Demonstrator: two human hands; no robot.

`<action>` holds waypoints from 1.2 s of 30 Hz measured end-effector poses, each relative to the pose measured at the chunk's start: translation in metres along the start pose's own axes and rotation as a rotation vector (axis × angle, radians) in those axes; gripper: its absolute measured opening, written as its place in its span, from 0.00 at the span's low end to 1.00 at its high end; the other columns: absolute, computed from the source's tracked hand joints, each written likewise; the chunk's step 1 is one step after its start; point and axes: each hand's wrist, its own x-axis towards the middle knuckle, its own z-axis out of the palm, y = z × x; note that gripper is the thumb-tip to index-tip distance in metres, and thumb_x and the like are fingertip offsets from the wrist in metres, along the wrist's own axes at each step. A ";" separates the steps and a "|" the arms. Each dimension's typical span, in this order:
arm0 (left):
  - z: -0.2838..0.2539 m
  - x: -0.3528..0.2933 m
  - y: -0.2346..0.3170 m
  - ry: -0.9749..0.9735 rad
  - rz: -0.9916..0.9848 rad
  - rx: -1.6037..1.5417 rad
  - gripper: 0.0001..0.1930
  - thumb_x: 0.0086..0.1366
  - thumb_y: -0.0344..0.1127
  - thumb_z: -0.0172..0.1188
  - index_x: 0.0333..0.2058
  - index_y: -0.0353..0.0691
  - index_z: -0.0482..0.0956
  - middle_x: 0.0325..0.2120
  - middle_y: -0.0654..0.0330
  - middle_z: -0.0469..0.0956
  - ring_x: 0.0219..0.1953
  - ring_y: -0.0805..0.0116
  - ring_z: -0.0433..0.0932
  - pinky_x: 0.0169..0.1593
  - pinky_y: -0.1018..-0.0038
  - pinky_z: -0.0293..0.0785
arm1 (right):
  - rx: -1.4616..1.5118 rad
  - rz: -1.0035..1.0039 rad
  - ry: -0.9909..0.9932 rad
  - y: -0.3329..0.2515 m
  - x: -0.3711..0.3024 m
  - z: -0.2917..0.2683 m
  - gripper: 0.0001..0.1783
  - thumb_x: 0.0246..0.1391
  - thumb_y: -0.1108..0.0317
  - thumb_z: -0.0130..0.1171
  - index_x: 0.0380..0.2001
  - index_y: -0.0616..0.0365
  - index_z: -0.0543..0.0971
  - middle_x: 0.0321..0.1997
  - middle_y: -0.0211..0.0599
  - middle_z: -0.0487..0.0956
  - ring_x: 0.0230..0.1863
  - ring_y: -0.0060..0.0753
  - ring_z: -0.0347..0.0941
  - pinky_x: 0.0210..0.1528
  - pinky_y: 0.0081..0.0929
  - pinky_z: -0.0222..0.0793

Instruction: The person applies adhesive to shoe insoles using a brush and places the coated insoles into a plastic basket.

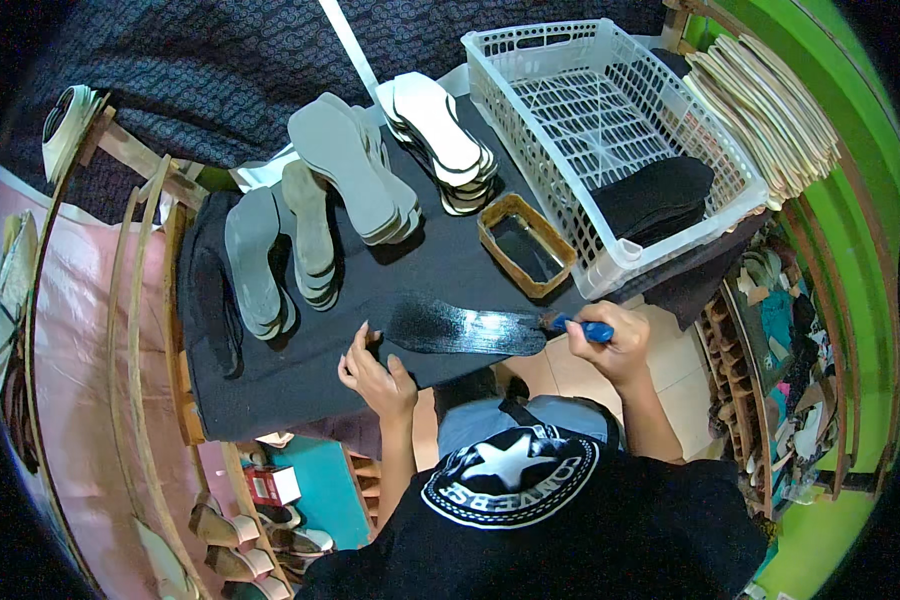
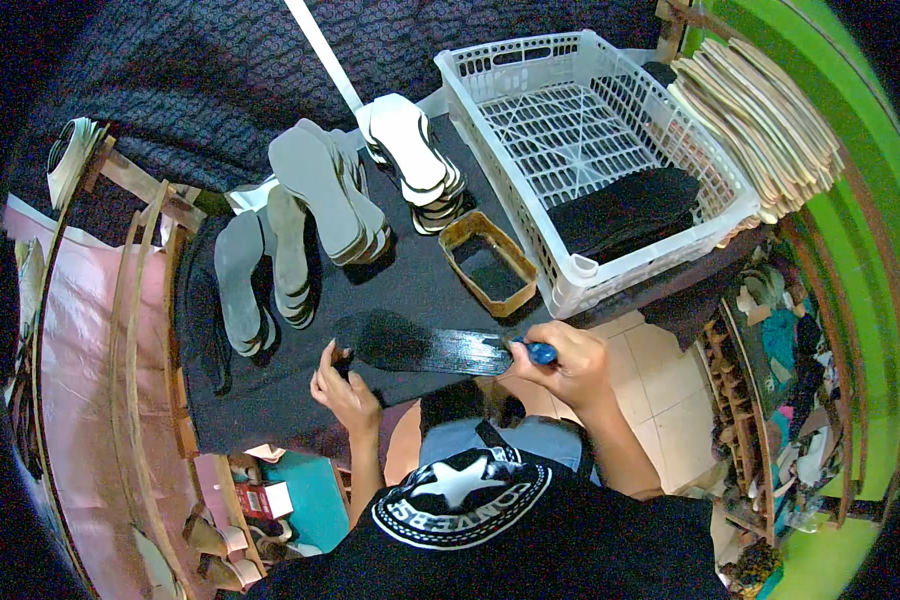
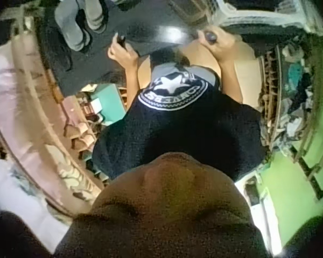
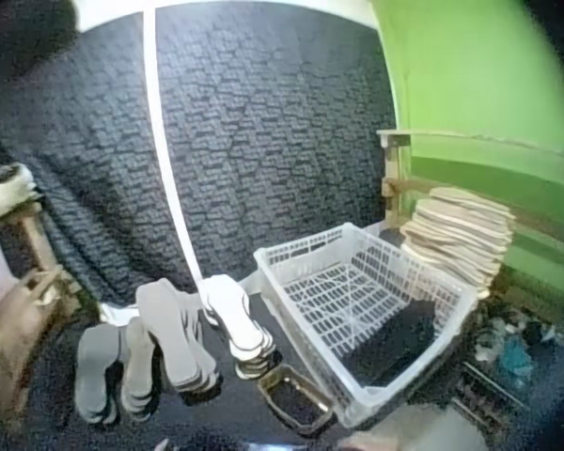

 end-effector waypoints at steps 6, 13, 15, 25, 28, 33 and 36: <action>0.002 0.002 0.002 -0.024 0.007 0.001 0.27 0.58 0.51 0.35 0.47 0.35 0.62 0.34 0.57 0.71 0.42 0.62 0.66 0.51 0.62 0.44 | 0.063 -0.112 -0.064 -0.009 0.014 0.038 0.10 0.37 0.64 0.63 0.19 0.57 0.73 0.17 0.33 0.73 0.15 0.30 0.69 0.17 0.22 0.64; -0.004 0.002 0.002 -0.033 0.003 -0.087 0.23 0.58 0.43 0.35 0.47 0.34 0.62 0.34 0.57 0.71 0.41 0.63 0.67 0.51 0.66 0.45 | 0.053 0.139 0.052 0.003 -0.014 0.005 0.08 0.34 0.73 0.62 0.20 0.61 0.74 0.21 0.37 0.74 0.22 0.31 0.72 0.26 0.21 0.67; -0.005 0.003 0.003 -0.049 0.013 -0.092 0.23 0.59 0.43 0.35 0.47 0.33 0.62 0.35 0.56 0.71 0.41 0.62 0.66 0.52 0.67 0.45 | -0.045 0.120 0.102 -0.001 -0.020 0.000 0.10 0.36 0.67 0.63 0.21 0.58 0.73 0.21 0.35 0.74 0.20 0.29 0.71 0.21 0.21 0.66; -0.004 0.015 -0.009 -0.069 -0.023 -0.309 0.20 0.61 0.37 0.36 0.48 0.29 0.58 0.45 0.45 0.61 0.47 0.52 0.63 0.51 0.63 0.55 | -0.045 0.015 0.023 -0.029 -0.008 0.047 0.10 0.37 0.65 0.62 0.21 0.57 0.73 0.21 0.35 0.74 0.19 0.30 0.71 0.21 0.23 0.66; -0.009 0.020 -0.014 -0.117 -0.116 -0.420 0.19 0.62 0.35 0.35 0.48 0.29 0.58 0.45 0.44 0.60 0.47 0.53 0.62 0.49 0.64 0.58 | 0.036 0.329 0.197 -0.022 -0.026 0.031 0.08 0.38 0.68 0.61 0.21 0.59 0.73 0.21 0.35 0.75 0.19 0.24 0.71 0.23 0.19 0.67; -0.007 0.035 -0.024 -0.252 -0.185 -0.587 0.20 0.63 0.38 0.35 0.49 0.30 0.55 0.48 0.46 0.57 0.47 0.57 0.62 0.47 0.68 0.62 | -0.138 0.448 0.381 -0.029 -0.029 0.023 0.05 0.40 0.71 0.57 0.23 0.59 0.72 0.21 0.35 0.73 0.20 0.23 0.70 0.25 0.19 0.66; -0.004 0.042 -0.032 -0.261 -0.196 -0.698 0.21 0.65 0.43 0.33 0.51 0.35 0.55 0.49 0.55 0.58 0.44 0.63 0.65 0.46 0.71 0.61 | -0.019 0.616 0.324 -0.035 -0.018 0.037 0.07 0.46 0.67 0.51 0.28 0.58 0.71 0.23 0.38 0.73 0.24 0.29 0.70 0.29 0.23 0.66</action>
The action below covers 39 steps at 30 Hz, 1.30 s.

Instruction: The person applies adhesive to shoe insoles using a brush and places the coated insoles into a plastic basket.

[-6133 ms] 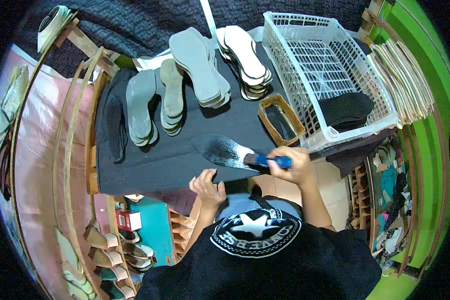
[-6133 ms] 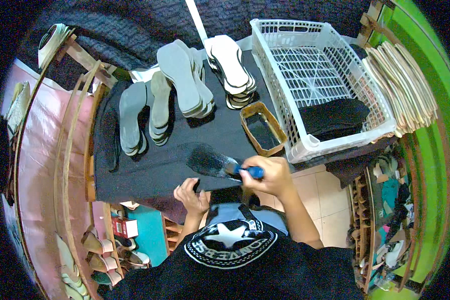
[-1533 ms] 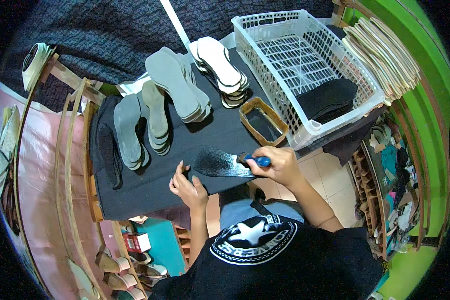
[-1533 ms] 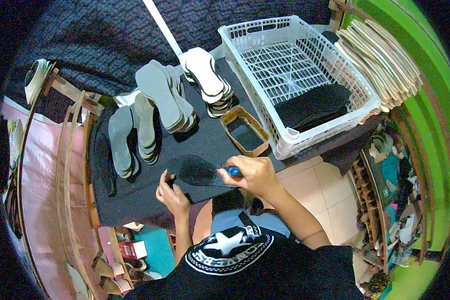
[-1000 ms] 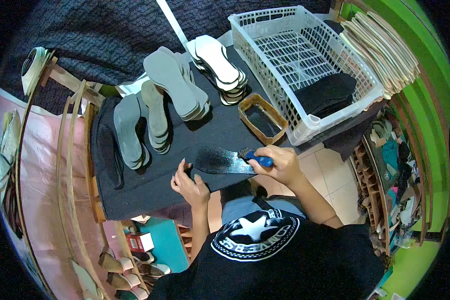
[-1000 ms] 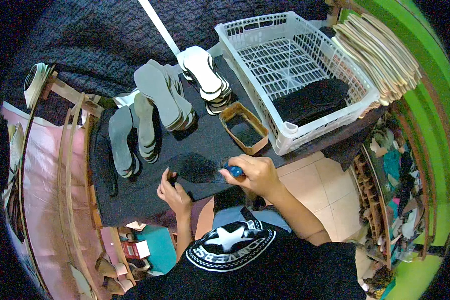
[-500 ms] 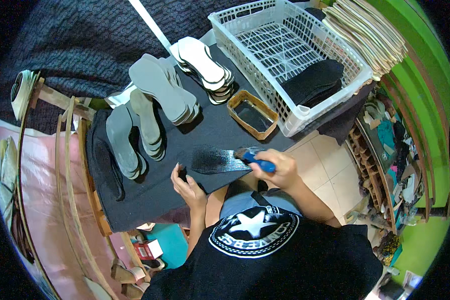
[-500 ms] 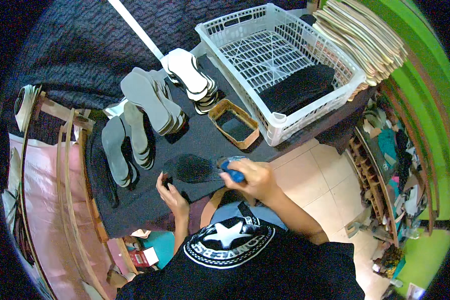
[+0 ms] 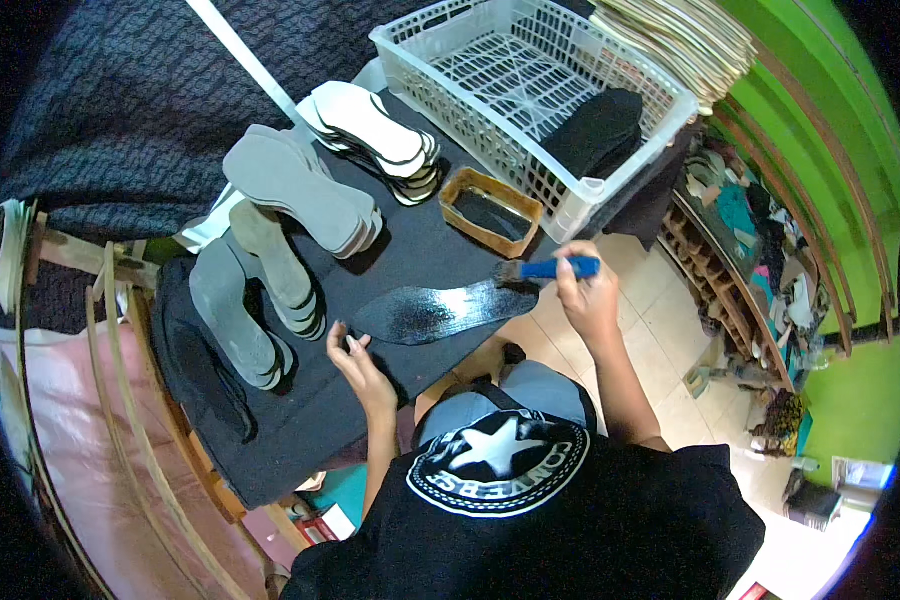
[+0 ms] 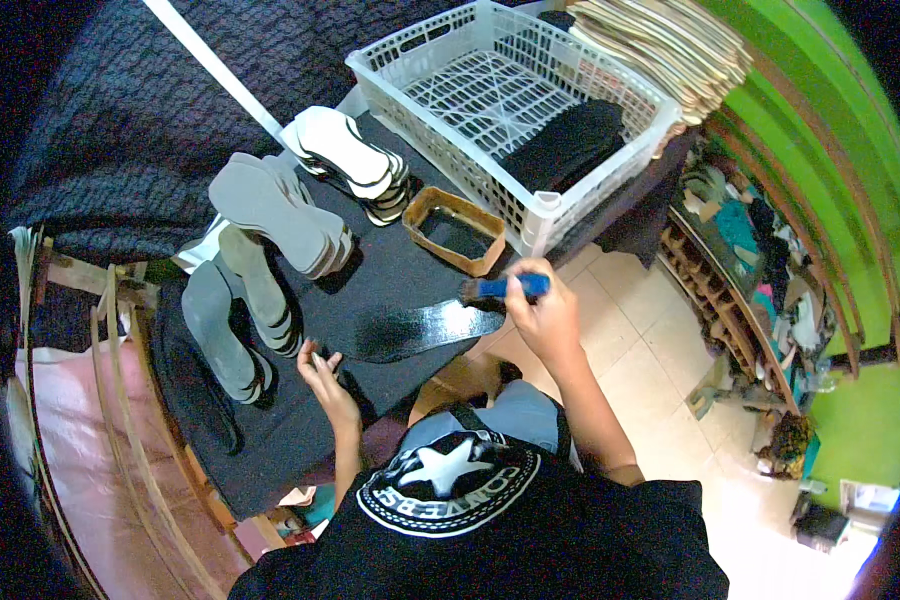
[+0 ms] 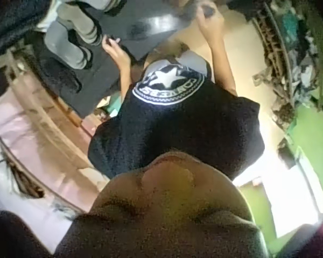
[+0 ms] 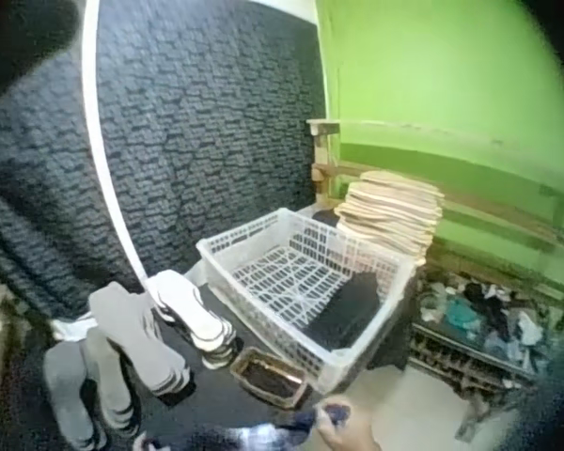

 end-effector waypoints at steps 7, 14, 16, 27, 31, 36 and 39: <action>-0.023 0.015 0.006 -0.052 -0.357 -0.319 0.24 0.63 0.49 0.33 0.51 0.38 0.56 0.48 0.55 0.60 0.37 0.68 0.69 0.39 0.77 0.58 | -0.074 0.105 0.044 0.012 0.012 -0.022 0.07 0.49 0.67 0.48 0.28 0.60 0.70 0.18 0.33 0.70 0.20 0.22 0.65 0.25 0.22 0.62; -0.029 0.025 0.004 -0.091 -0.534 -0.688 0.23 0.62 0.46 0.40 0.49 0.35 0.61 0.41 0.56 0.68 0.37 0.70 0.71 0.33 0.82 0.59 | -0.143 -0.046 -0.024 -0.011 0.005 0.000 0.08 0.48 0.65 0.48 0.28 0.58 0.70 0.17 0.40 0.71 0.20 0.35 0.68 0.26 0.26 0.64; -0.029 0.028 0.003 -0.112 -0.559 -0.724 0.22 0.62 0.46 0.40 0.49 0.36 0.61 0.40 0.57 0.68 0.37 0.70 0.71 0.33 0.82 0.59 | -0.202 -0.054 -0.048 -0.009 0.006 0.003 0.09 0.47 0.63 0.49 0.28 0.57 0.70 0.18 0.45 0.71 0.22 0.44 0.69 0.26 0.30 0.64; -0.027 0.030 0.001 -0.114 -0.571 -0.794 0.20 0.61 0.43 0.42 0.48 0.38 0.63 0.38 0.61 0.69 0.35 0.73 0.69 0.33 0.82 0.59 | -0.338 -0.231 -0.139 -0.023 0.011 0.007 0.09 0.44 0.61 0.49 0.26 0.54 0.69 0.20 0.44 0.72 0.23 0.46 0.70 0.26 0.33 0.65; -0.023 0.031 0.000 -0.175 -0.581 -0.855 0.20 0.61 0.42 0.43 0.47 0.37 0.66 0.39 0.62 0.68 0.36 0.75 0.68 0.33 0.83 0.59 | -0.420 -0.225 -0.220 -0.027 0.020 0.002 0.10 0.43 0.60 0.49 0.26 0.53 0.68 0.19 0.42 0.72 0.22 0.45 0.70 0.26 0.35 0.65; -0.018 0.028 0.009 -0.151 -0.537 -0.874 0.17 0.61 0.41 0.46 0.45 0.38 0.69 0.38 0.66 0.70 0.35 0.78 0.67 0.34 0.84 0.59 | -0.317 -0.407 -0.251 -0.038 0.022 0.009 0.11 0.45 0.64 0.50 0.26 0.60 0.66 0.31 0.45 0.68 0.31 0.45 0.68 0.33 0.31 0.65; -0.015 0.032 0.003 -0.159 -0.531 -0.841 0.16 0.60 0.40 0.48 0.43 0.38 0.70 0.36 0.67 0.71 0.34 0.80 0.67 0.34 0.84 0.60 | -0.288 -0.300 -0.242 -0.045 0.019 0.017 0.10 0.45 0.66 0.51 0.28 0.61 0.66 0.30 0.44 0.69 0.30 0.45 0.68 0.33 0.31 0.65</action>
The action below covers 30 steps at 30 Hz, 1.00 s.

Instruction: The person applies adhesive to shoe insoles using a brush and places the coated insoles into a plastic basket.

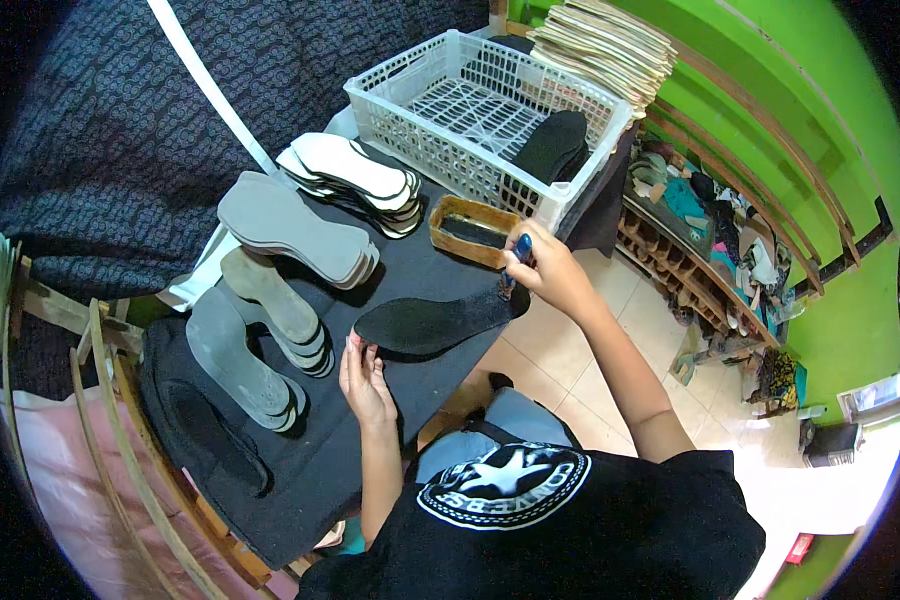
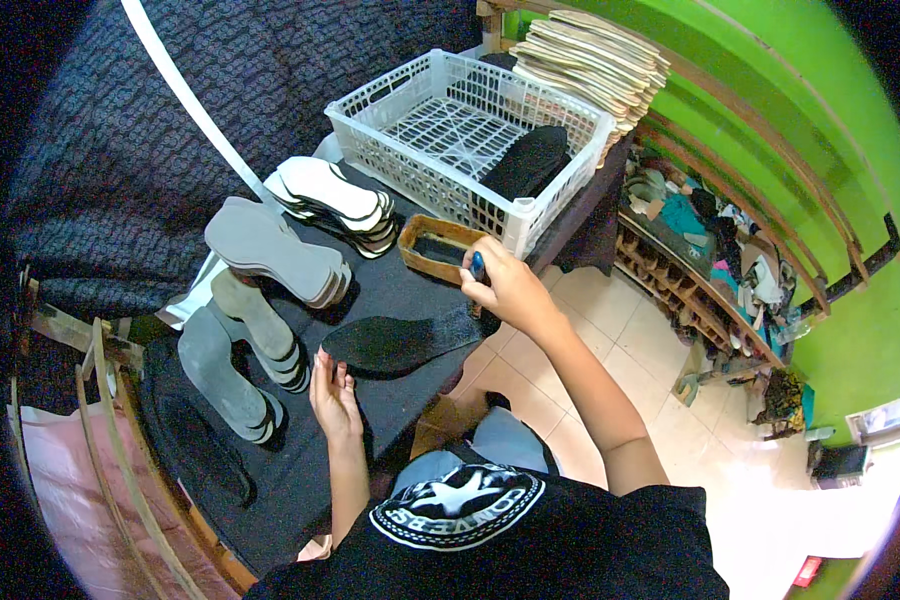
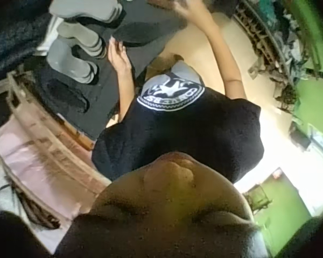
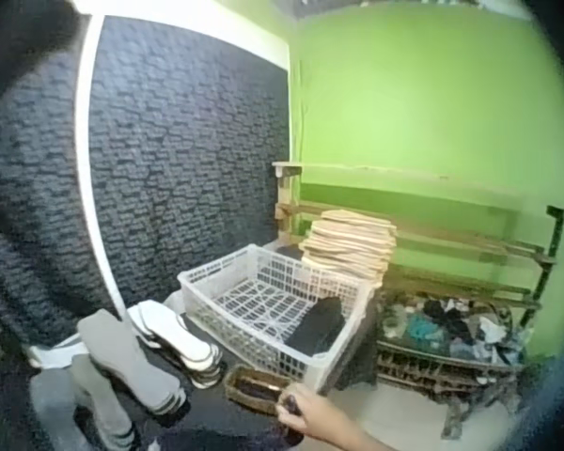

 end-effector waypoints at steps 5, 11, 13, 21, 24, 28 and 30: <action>-0.008 0.008 -0.005 0.050 0.054 0.069 0.12 0.59 0.37 0.51 0.39 0.37 0.74 0.28 0.67 0.74 0.27 0.81 0.69 0.30 0.87 0.60 | -0.008 0.092 -0.004 -0.006 -0.006 0.002 0.11 0.46 0.66 0.52 0.31 0.59 0.65 0.30 0.45 0.70 0.30 0.45 0.69 0.33 0.32 0.65; -0.008 0.010 -0.008 0.077 0.236 0.285 0.11 0.57 0.32 0.54 0.37 0.32 0.75 0.28 0.65 0.74 0.28 0.82 0.68 0.32 0.87 0.63 | 0.070 0.157 -0.026 0.000 -0.013 -0.009 0.10 0.48 0.67 0.50 0.33 0.59 0.65 0.29 0.45 0.71 0.30 0.45 0.70 0.33 0.32 0.65; -0.010 0.011 -0.008 0.082 0.250 0.298 0.11 0.56 0.31 0.55 0.37 0.31 0.74 0.28 0.65 0.74 0.28 0.81 0.68 0.35 0.86 0.65 | 0.006 0.119 0.018 0.002 -0.013 -0.013 0.10 0.48 0.67 0.49 0.33 0.60 0.65 0.28 0.46 0.71 0.29 0.45 0.70 0.33 0.32 0.65; -0.008 0.012 -0.013 0.095 0.268 0.289 0.12 0.56 0.34 0.55 0.37 0.34 0.75 0.27 0.68 0.74 0.26 0.85 0.68 0.28 0.88 0.59 | 0.105 0.120 0.040 0.000 -0.011 0.005 0.10 0.48 0.66 0.49 0.33 0.58 0.65 0.27 0.47 0.70 0.29 0.44 0.69 0.33 0.30 0.64; -0.008 0.013 -0.013 0.111 0.271 0.301 0.12 0.56 0.34 0.56 0.37 0.34 0.75 0.26 0.69 0.74 0.25 0.85 0.67 0.28 0.89 0.59 | 0.071 0.156 0.064 0.008 -0.013 0.000 0.10 0.48 0.67 0.49 0.33 0.59 0.65 0.27 0.47 0.70 0.29 0.44 0.69 0.34 0.30 0.64; -0.008 0.014 -0.014 0.120 0.273 0.311 0.12 0.56 0.34 0.56 0.38 0.34 0.74 0.26 0.69 0.74 0.25 0.85 0.67 0.27 0.88 0.59 | 0.004 0.159 0.118 0.018 -0.014 -0.009 0.10 0.48 0.68 0.49 0.34 0.58 0.65 0.28 0.44 0.70 0.29 0.40 0.69 0.34 0.28 0.65; -0.005 0.013 -0.013 0.117 0.275 0.307 0.12 0.56 0.34 0.55 0.38 0.34 0.74 0.26 0.69 0.74 0.25 0.85 0.67 0.27 0.88 0.59 | 0.076 0.149 0.135 0.016 -0.013 -0.004 0.11 0.47 0.68 0.50 0.34 0.58 0.64 0.28 0.45 0.70 0.29 0.42 0.69 0.34 0.29 0.65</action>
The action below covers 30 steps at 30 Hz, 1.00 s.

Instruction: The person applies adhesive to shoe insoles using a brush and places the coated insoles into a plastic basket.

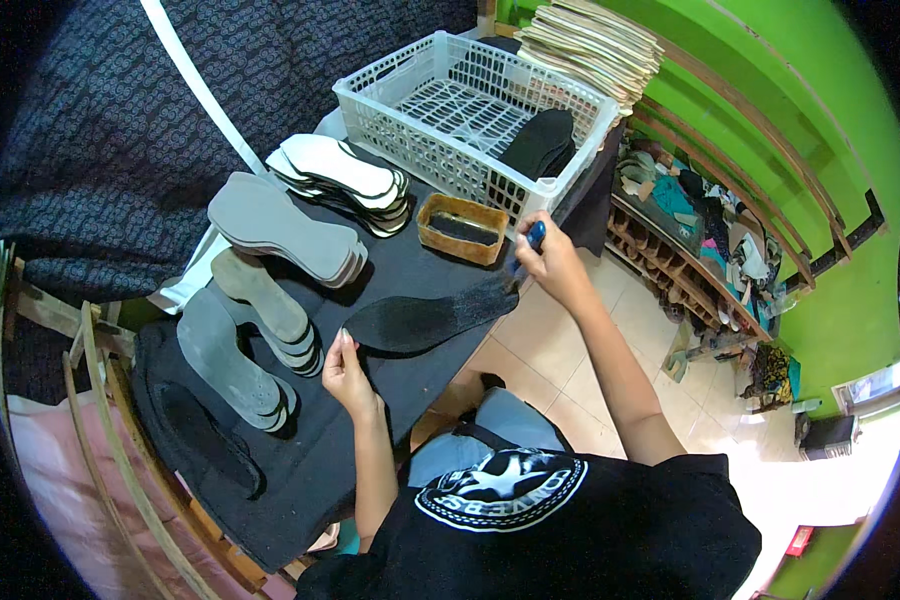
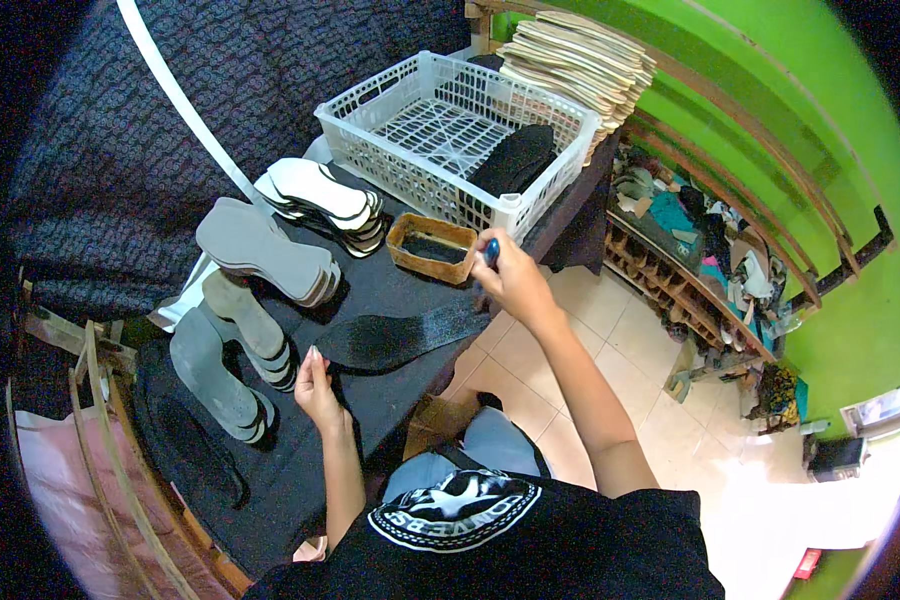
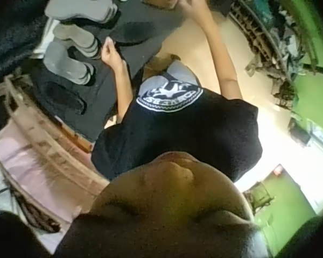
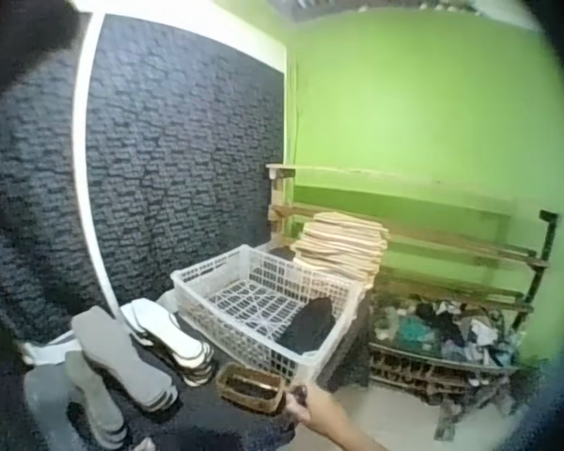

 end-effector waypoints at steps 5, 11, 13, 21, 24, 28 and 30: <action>0.001 0.002 -0.001 0.006 -0.027 -0.026 0.11 0.56 0.31 0.54 0.36 0.29 0.74 0.30 0.62 0.74 0.30 0.79 0.69 0.37 0.84 0.65 | 0.061 0.011 0.010 -0.010 -0.003 0.021 0.12 0.47 0.68 0.50 0.35 0.57 0.63 0.25 0.43 0.69 0.27 0.39 0.68 0.33 0.29 0.64; 0.000 0.005 -0.007 0.026 0.034 0.004 0.11 0.56 0.34 0.55 0.37 0.34 0.74 0.26 0.69 0.73 0.25 0.85 0.65 0.27 0.88 0.57 | 0.094 0.044 0.164 0.012 -0.010 -0.002 0.11 0.46 0.71 0.49 0.34 0.57 0.63 0.20 0.36 0.64 0.21 0.25 0.61 0.26 0.22 0.61; 0.000 0.004 -0.007 0.010 0.025 -0.015 0.11 0.57 0.34 0.54 0.37 0.34 0.74 0.26 0.69 0.73 0.25 0.85 0.65 0.27 0.89 0.57 | 0.054 0.093 0.183 0.007 -0.012 -0.003 0.10 0.47 0.71 0.49 0.34 0.57 0.63 0.20 0.35 0.64 0.21 0.24 0.61 0.25 0.22 0.61; 0.000 0.005 -0.007 -0.002 0.050 -0.020 0.11 0.57 0.33 0.54 0.37 0.34 0.74 0.27 0.69 0.73 0.26 0.85 0.65 0.28 0.88 0.58 | 0.140 0.163 0.236 0.013 -0.017 0.019 0.12 0.46 0.70 0.51 0.34 0.58 0.63 0.24 0.40 0.67 0.22 0.30 0.64 0.26 0.24 0.63; 0.001 0.004 -0.007 -0.002 0.041 -0.021 0.11 0.57 0.33 0.54 0.37 0.33 0.74 0.26 0.68 0.73 0.26 0.85 0.66 0.29 0.88 0.59 | 0.039 0.054 0.318 0.020 -0.018 0.011 0.12 0.46 0.71 0.51 0.34 0.58 0.63 0.25 0.40 0.68 0.22 0.30 0.65 0.25 0.25 0.63; 0.000 0.004 -0.008 -0.018 0.063 -0.027 0.12 0.57 0.33 0.54 0.38 0.32 0.73 0.26 0.68 0.73 0.27 0.84 0.66 0.31 0.87 0.60 | 0.048 -0.099 0.412 0.008 -0.026 0.025 0.09 0.46 0.72 0.51 0.32 0.59 0.64 0.26 0.40 0.68 0.26 0.33 0.66 0.31 0.25 0.64; 0.000 0.004 -0.007 -0.026 0.063 -0.022 0.12 0.57 0.33 0.54 0.38 0.32 0.73 0.26 0.68 0.72 0.27 0.84 0.66 0.31 0.87 0.61 | 0.130 -0.143 0.397 0.008 -0.028 0.037 0.10 0.45 0.72 0.51 0.32 0.59 0.64 0.26 0.40 0.67 0.27 0.33 0.67 0.32 0.25 0.64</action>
